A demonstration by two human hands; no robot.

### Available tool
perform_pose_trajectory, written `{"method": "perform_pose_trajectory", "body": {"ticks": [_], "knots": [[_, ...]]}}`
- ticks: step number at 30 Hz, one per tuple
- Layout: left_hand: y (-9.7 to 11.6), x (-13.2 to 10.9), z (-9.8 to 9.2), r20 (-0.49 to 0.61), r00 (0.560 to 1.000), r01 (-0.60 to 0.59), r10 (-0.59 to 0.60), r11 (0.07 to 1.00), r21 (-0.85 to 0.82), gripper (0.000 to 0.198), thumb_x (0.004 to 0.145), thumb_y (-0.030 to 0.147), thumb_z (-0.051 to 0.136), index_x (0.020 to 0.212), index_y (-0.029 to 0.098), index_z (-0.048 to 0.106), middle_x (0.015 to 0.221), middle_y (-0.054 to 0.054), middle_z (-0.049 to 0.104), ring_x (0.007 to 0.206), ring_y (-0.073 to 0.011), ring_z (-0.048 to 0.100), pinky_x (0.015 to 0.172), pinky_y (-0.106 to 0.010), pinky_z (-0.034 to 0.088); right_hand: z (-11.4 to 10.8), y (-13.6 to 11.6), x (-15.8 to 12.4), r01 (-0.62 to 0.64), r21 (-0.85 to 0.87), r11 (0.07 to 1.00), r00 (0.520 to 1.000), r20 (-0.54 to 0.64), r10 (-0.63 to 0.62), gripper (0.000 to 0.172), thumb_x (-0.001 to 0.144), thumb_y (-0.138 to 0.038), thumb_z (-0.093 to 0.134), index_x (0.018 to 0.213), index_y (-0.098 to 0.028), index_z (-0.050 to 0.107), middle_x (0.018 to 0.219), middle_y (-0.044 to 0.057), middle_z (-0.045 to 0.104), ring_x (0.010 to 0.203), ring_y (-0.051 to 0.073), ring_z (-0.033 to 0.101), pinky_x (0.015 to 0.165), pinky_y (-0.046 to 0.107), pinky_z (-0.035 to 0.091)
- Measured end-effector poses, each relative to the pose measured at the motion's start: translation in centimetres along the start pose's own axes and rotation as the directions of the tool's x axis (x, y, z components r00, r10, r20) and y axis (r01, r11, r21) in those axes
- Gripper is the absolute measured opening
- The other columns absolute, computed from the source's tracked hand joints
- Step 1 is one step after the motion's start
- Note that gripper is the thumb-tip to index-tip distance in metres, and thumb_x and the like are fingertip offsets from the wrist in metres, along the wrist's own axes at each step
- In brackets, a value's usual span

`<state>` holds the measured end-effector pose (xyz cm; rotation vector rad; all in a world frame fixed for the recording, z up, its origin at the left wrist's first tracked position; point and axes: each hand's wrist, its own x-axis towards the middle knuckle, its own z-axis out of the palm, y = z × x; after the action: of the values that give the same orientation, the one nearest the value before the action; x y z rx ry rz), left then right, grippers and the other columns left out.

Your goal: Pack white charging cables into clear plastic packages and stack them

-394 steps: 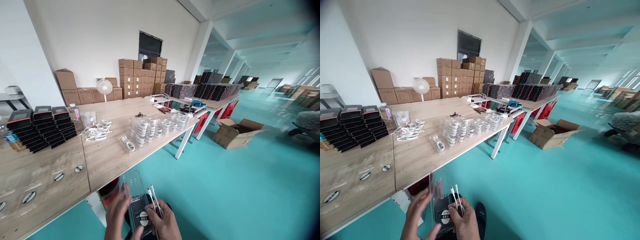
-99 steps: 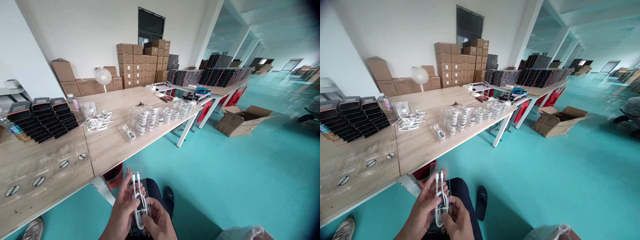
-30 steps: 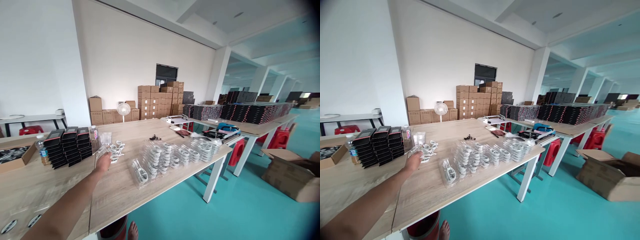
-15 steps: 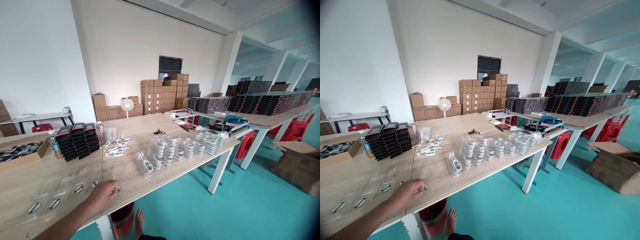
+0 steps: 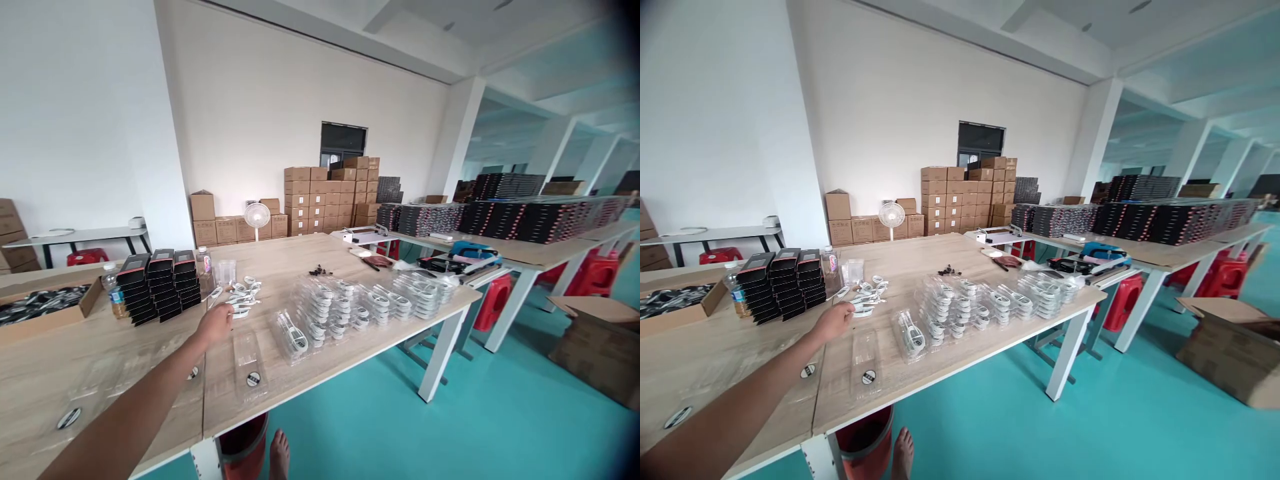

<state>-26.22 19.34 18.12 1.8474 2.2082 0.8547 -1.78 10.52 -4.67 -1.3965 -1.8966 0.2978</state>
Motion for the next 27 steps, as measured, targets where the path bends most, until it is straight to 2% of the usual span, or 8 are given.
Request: {"method": "perform_pose_trajectory", "body": {"ticks": [4, 10, 14, 18, 21, 23, 24, 27], "knots": [[-1.0, 3.8, 1.9, 0.088, 0.995, 0.033, -0.042, 0.994, 0.101, 0.032, 0.093, 0.036, 0.063, 0.121, 0.019, 0.064, 0.126, -0.01, 0.066, 0.109, -0.0243, 0.065, 0.092, -0.048, 0.056, 0.2, 1.5, 0.0, -0.027, 0.061, 0.998, 0.999, -0.031, 0.029, 0.066, 0.081, -0.001, 0.027, 0.084, -0.033, 0.084, 0.068, -0.004, 0.076, 0.077, 0.025, 0.079, 0.07, 0.036, 0.057], [-1.3, 4.3, 4.1, 0.149, 0.986, 0.047, -0.078, 0.979, 0.2, 0.033, 0.093, 0.035, 0.064, 0.122, 0.02, 0.063, 0.127, -0.009, 0.065, 0.11, -0.0248, 0.065, 0.092, -0.048, 0.056, 1.5, 3.0, 0.1, -0.111, 0.167, 0.98, 0.994, -0.001, 0.113, 0.071, 0.081, 0.0, 0.021, 0.085, -0.034, 0.084, 0.072, -0.005, 0.076, 0.086, 0.025, 0.078, 0.077, 0.039, 0.055], [-0.8, 4.9, 1.3, 0.07, 0.991, 0.102, -0.117, 0.975, 0.199, 0.034, 0.092, 0.036, 0.064, 0.122, 0.019, 0.063, 0.127, -0.01, 0.065, 0.11, -0.0251, 0.065, 0.093, -0.049, 0.056, 2.0, 2.9, -0.2, -0.178, 0.264, 0.948, 0.984, 0.062, 0.168, 0.071, 0.083, -0.003, 0.017, 0.086, -0.028, 0.084, 0.075, 0.0, 0.075, 0.092, 0.029, 0.077, 0.081, 0.044, 0.053], [0.6, 4.6, -4.4, -0.123, 0.979, 0.177, -0.165, 0.979, 0.1, 0.032, 0.093, 0.035, 0.063, 0.119, 0.017, 0.062, 0.119, -0.009, 0.067, 0.106, -0.025, 0.065, 0.092, -0.048, 0.054, 1.9, 1.2, 0.3, -0.243, 0.385, 0.89, 0.969, 0.134, 0.207, 0.067, 0.086, -0.012, 0.019, 0.082, -0.032, 0.083, 0.071, 0.001, 0.072, 0.098, 0.036, 0.075, 0.085, 0.056, 0.05], [2.5, 1.4, -8.0, -0.26, 0.953, 0.147, -0.157, 0.987, -0.057, 0.03, 0.094, 0.033, 0.054, 0.119, 0.016, 0.057, 0.099, -0.009, 0.071, 0.097, -0.0263, 0.068, 0.089, -0.042, 0.051, 0.7, -0.5, 1.5, -0.309, 0.495, 0.812, 0.948, 0.229, 0.221, 0.05, 0.089, -0.026, 0.034, 0.075, -0.04, 0.08, 0.067, -0.003, 0.07, 0.096, 0.041, 0.074, 0.08, 0.061, 0.05], [4.3, -2.8, -8.3, -0.27, 0.954, 0.081, -0.128, 0.981, -0.178, 0.027, 0.096, 0.037, 0.049, 0.113, 0.018, 0.056, 0.086, -0.005, 0.071, 0.086, -0.0245, 0.07, 0.081, -0.036, 0.052, -0.9, -1.4, 1.9, -0.364, 0.578, 0.731, 0.927, 0.305, 0.221, 0.03, 0.089, -0.037, 0.05, 0.085, -0.04, 0.079, 0.075, -0.004, 0.073, 0.098, 0.039, 0.072, 0.079, 0.059, 0.053], [5.3, -5.5, -7.5, -0.25, 0.962, 0.048, -0.108, 0.971, -0.234, 0.027, 0.095, 0.041, 0.049, 0.107, 0.019, 0.058, 0.083, -0.004, 0.072, 0.081, -0.0238, 0.069, 0.077, -0.034, 0.052, -2.0, -1.6, 1.8, -0.39, 0.62, 0.681, 0.916, 0.338, 0.217, 0.021, 0.088, -0.042, 0.057, 0.094, -0.039, 0.078, 0.083, -0.002, 0.075, 0.1, 0.036, 0.071, 0.081, 0.056, 0.055], [8.3, -14.9, -2.2, -0.044, 0.998, -0.057, 0.04, 0.858, -0.51, 0.029, 0.09, 0.051, 0.057, 0.087, 0.024, 0.066, 0.078, -0.004, 0.073, 0.071, -0.0226, 0.067, 0.067, -0.031, 0.051, -6.2, -1.5, -0.4, -0.472, 0.728, 0.497, 0.88, 0.422, 0.217, 0.03, 0.08, -0.056, 0.07, 0.107, -0.042, 0.072, 0.092, 0.004, 0.077, 0.098, 0.033, 0.07, 0.072, 0.049, 0.058]]}}
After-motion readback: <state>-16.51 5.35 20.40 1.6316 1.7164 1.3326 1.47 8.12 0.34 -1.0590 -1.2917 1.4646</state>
